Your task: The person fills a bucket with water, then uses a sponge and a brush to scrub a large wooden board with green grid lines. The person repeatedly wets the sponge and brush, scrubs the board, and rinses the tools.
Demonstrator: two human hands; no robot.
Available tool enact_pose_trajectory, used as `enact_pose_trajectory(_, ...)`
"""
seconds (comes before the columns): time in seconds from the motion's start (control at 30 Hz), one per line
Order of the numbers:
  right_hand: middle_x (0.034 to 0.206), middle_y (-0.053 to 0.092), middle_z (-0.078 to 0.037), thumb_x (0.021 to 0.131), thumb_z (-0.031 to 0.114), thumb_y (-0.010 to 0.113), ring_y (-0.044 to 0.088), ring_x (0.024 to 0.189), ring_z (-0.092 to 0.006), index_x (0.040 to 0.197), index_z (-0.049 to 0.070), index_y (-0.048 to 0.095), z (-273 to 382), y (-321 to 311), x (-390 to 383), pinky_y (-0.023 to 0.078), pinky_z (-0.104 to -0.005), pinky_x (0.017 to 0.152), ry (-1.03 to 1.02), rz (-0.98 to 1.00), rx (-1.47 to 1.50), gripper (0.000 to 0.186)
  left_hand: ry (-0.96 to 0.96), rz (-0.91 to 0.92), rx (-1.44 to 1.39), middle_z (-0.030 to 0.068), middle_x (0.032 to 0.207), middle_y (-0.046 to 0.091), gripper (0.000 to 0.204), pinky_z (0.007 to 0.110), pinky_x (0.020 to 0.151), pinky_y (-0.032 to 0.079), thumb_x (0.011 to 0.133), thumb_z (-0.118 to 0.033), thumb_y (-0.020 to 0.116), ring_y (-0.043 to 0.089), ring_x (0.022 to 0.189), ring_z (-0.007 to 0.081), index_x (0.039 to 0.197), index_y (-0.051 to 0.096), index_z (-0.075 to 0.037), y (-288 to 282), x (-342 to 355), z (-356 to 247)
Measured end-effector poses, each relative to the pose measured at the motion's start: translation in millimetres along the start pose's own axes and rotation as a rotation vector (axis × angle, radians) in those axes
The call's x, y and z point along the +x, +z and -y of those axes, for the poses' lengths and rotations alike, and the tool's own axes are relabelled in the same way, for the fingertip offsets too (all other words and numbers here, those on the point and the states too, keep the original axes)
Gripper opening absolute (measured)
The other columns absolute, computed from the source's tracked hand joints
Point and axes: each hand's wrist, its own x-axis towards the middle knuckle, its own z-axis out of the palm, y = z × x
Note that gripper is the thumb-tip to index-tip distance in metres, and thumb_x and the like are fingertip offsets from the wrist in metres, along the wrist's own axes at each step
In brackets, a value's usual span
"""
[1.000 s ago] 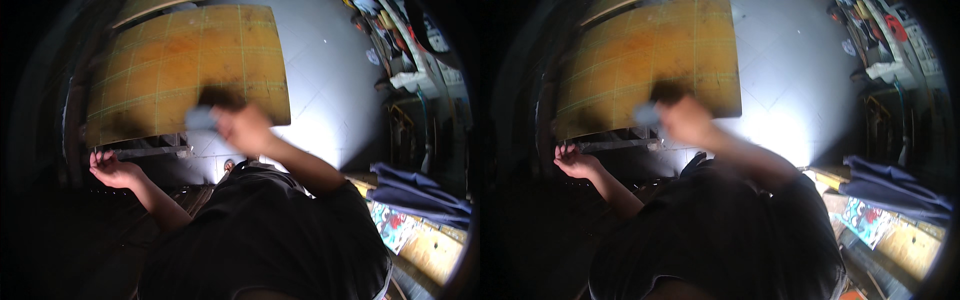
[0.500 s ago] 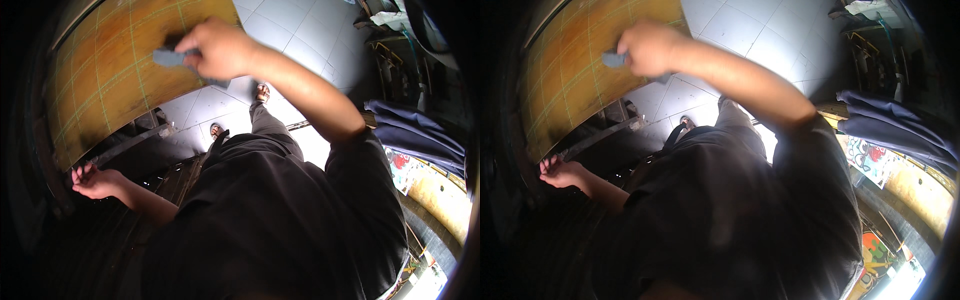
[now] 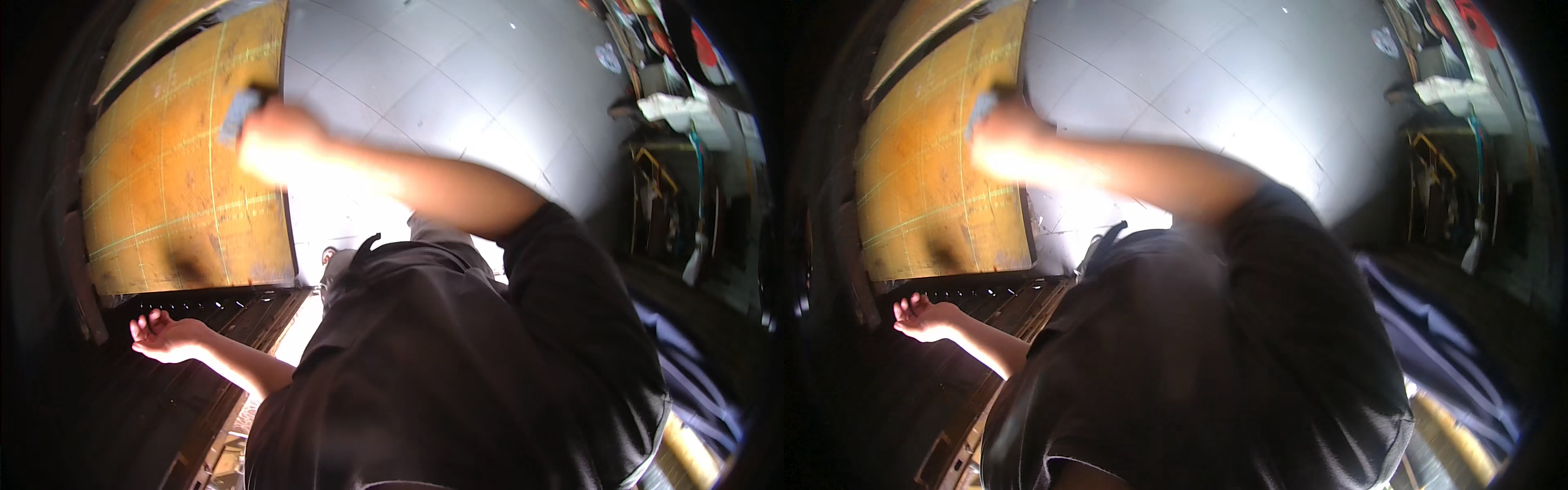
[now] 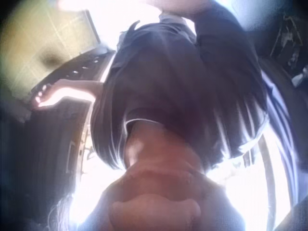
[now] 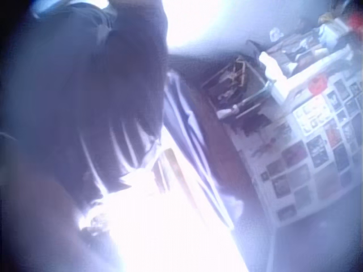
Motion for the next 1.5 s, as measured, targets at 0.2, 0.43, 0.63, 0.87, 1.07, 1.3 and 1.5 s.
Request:
enact_pose_trajectory(0.2,0.066,0.060,-0.014,0.069,0.011,0.057,0.062,0.067,-0.0274,0.078,0.007,0.062,49,15,-4,0.050,-0.0393,0.059,-0.453,0.176,0.402,0.010,0.033,-0.089,0.116,0.0039,0.086,0.055,0.038,0.024,0.060,0.036,0.089,-0.036,0.040,0.048,0.063,0.0132,0.099,0.055,-0.003,16,-34,-31)
enact_pose_trajectory(0.43,0.055,0.054,-0.011,0.070,0.004,0.056,0.052,0.049,-0.0203,0.068,0.005,0.058,-87,-36,79,0.042,-0.0326,0.046,-0.083,-0.020,0.378,0.003,-0.042,-0.258,0.240,0.0063,0.095,0.054,0.038,0.027,0.069,0.036,0.089,-0.033,0.037,0.049,0.072,0.0128,0.106,0.053,-0.003,-19,-52,-56)
enact_pose_trajectory(0.63,0.075,0.061,-0.013,0.068,0.007,0.063,0.060,0.067,-0.0288,0.089,0.007,0.064,-158,-103,149,0.050,-0.0347,0.062,-0.384,-0.390,-0.060,0.021,-0.042,-0.430,0.276,0.0078,0.101,0.053,0.042,0.028,0.072,0.037,0.090,-0.036,0.036,0.051,0.076,0.0137,0.109,0.051,-0.002,-32,-60,-59)
enact_pose_trajectory(0.87,0.123,0.036,-0.014,0.070,0.021,0.066,0.042,0.108,-0.0325,0.105,0.014,0.059,-151,-92,151,0.037,-0.0414,0.089,-0.743,0.077,0.042,0.036,-0.069,-0.482,0.365,0.0091,0.104,0.053,0.046,0.026,0.072,0.038,0.091,-0.038,0.034,0.052,0.078,0.0137,0.114,0.048,-0.001,-2,-89,-53)
enact_pose_trajectory(1.07,0.103,0.045,-0.013,0.074,0.012,0.063,0.052,0.091,-0.0285,0.112,0.014,0.055,-141,-91,208,0.045,-0.0357,0.076,-0.928,0.395,0.074,0.038,0.042,-0.798,0.536,0.0116,0.103,0.056,0.045,0.027,0.070,0.039,0.091,-0.037,0.034,0.053,0.078,0.0167,0.112,0.050,-0.001,42,-166,-75)
enact_pose_trajectory(1.3,0.117,0.039,-0.013,0.068,0.020,0.071,0.044,0.110,-0.0290,0.121,0.000,0.041,-131,-92,270,0.039,-0.0355,0.093,-0.870,0.489,0.020,0.064,-0.026,-0.915,0.588,0.0084,0.096,0.058,0.031,0.025,0.066,0.039,0.090,-0.026,0.042,0.055,0.074,0.0133,0.106,0.053,-0.002,142,-235,-40)
enact_pose_trajectory(1.5,0.108,0.058,-0.014,0.062,-0.006,0.054,0.055,0.101,-0.0270,0.100,0.001,0.061,-162,-124,258,0.042,-0.0329,0.090,-1.443,1.077,0.234,0.040,0.116,-0.669,0.706,0.0083,0.098,0.056,0.024,0.024,0.071,0.041,0.088,-0.012,0.048,0.052,0.078,0.0120,0.109,0.050,0.000,195,-212,-6)
